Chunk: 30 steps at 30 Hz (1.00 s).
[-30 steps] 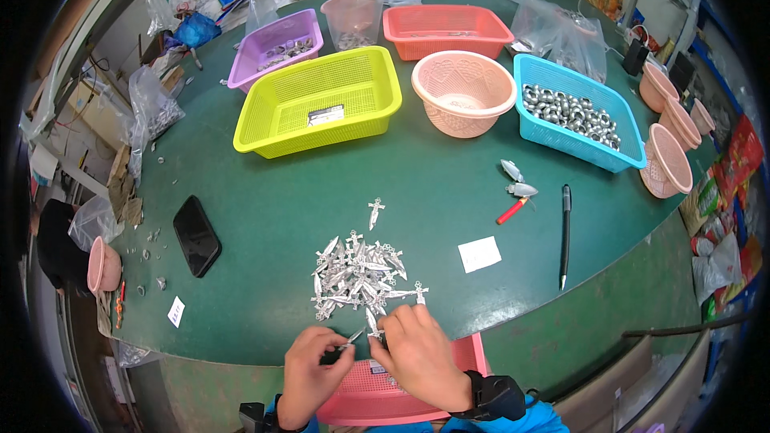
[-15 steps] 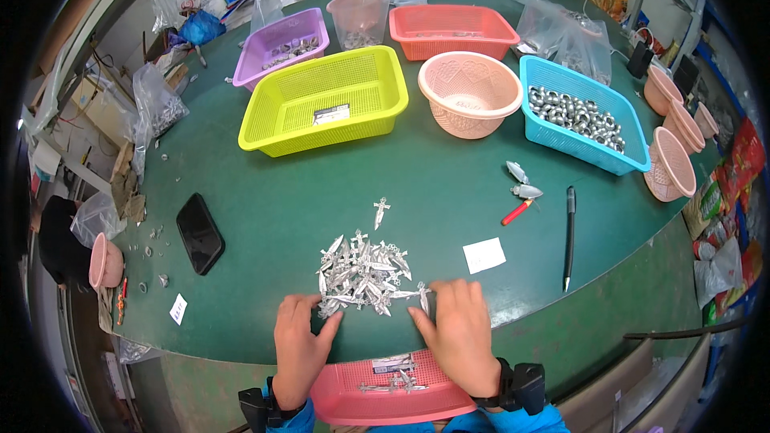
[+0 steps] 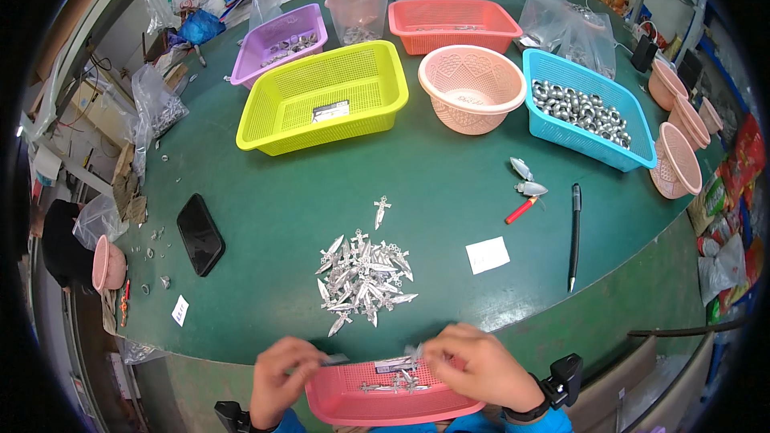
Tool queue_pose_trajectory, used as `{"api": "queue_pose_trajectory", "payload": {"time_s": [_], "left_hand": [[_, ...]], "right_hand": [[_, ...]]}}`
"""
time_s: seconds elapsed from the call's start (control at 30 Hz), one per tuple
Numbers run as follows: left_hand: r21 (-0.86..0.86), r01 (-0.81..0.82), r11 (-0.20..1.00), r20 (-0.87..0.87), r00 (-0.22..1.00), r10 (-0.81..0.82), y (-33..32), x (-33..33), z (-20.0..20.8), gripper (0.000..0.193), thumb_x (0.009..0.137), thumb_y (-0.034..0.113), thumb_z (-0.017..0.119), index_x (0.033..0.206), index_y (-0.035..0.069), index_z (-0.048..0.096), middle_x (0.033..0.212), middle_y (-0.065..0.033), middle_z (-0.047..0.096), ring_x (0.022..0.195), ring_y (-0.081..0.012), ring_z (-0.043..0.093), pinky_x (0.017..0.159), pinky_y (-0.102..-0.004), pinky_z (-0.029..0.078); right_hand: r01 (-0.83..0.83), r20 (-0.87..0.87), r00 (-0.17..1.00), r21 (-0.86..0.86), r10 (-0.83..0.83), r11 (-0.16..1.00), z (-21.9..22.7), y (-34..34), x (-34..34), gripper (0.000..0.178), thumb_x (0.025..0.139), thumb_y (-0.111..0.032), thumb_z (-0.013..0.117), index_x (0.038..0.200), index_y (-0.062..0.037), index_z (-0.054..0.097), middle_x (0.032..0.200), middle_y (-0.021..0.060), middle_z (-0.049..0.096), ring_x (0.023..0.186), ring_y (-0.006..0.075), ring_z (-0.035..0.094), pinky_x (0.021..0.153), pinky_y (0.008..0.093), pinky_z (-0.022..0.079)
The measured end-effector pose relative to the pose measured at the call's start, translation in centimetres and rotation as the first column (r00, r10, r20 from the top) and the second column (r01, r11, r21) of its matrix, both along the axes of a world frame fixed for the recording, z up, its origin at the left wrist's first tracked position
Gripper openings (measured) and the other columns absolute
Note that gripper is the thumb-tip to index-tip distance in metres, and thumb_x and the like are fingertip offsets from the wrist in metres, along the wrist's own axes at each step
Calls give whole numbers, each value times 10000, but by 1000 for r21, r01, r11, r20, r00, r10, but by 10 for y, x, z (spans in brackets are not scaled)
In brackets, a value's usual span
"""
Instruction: Sorting small white plastic cross-shaped components into various colored plastic bins and writing on identification labels.
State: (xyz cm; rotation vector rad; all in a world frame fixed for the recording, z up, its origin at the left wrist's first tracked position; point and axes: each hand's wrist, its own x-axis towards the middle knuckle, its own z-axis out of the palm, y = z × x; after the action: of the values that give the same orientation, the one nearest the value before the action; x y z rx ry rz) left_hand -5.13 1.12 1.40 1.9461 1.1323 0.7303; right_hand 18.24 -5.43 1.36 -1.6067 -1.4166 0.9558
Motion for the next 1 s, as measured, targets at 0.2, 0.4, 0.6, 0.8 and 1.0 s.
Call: {"api": "queue_pose_trajectory", "payload": {"time_s": [0.2,0.4,0.6,0.8,1.0], "left_hand": [[272,-84,959,-206,968,143,6,27,-25,237,636,122,646,819,16,541,786,-99,484,711,-250,464,615,-330,383],[362,-28,932,-281,950,138,8,31,-38,135,652,34,592,766,18,522,770,-122,485,704,-279,459,623,-344,367],[316,250,915,-217,958,-187,1,12,-35,114,686,78,574,783,32,539,831,-79,505,732,-238,477,629,-326,368],[216,238,947,-160,965,-206,5,32,-15,264,648,146,635,877,45,552,853,-83,509,739,-236,479,641,-312,384],[384,39,922,-248,967,62,21,44,-35,200,609,74,647,778,15,558,751,-102,497,692,-252,488,577,-326,395]], "right_hand": [[11,398,911,248,-112,969,-13,34,-13,214,667,-102,608,846,-30,516,827,104,467,767,261,429,666,322,360],[0,450,887,212,-98,977,-26,31,-14,141,688,-72,569,780,-12,481,763,121,444,724,297,428,619,361,360],[85,193,979,-99,-64,991,-1,9,-1,105,719,-110,563,708,-10,533,691,103,519,684,275,485,590,343,385],[-40,194,981,124,15,992,-8,33,-19,236,692,-128,593,878,-11,506,717,96,499,697,265,477,614,341,390],[-27,308,950,262,-57,965,-32,48,-33,235,689,-43,561,909,-7,489,744,113,495,706,277,482,627,339,393]]}}
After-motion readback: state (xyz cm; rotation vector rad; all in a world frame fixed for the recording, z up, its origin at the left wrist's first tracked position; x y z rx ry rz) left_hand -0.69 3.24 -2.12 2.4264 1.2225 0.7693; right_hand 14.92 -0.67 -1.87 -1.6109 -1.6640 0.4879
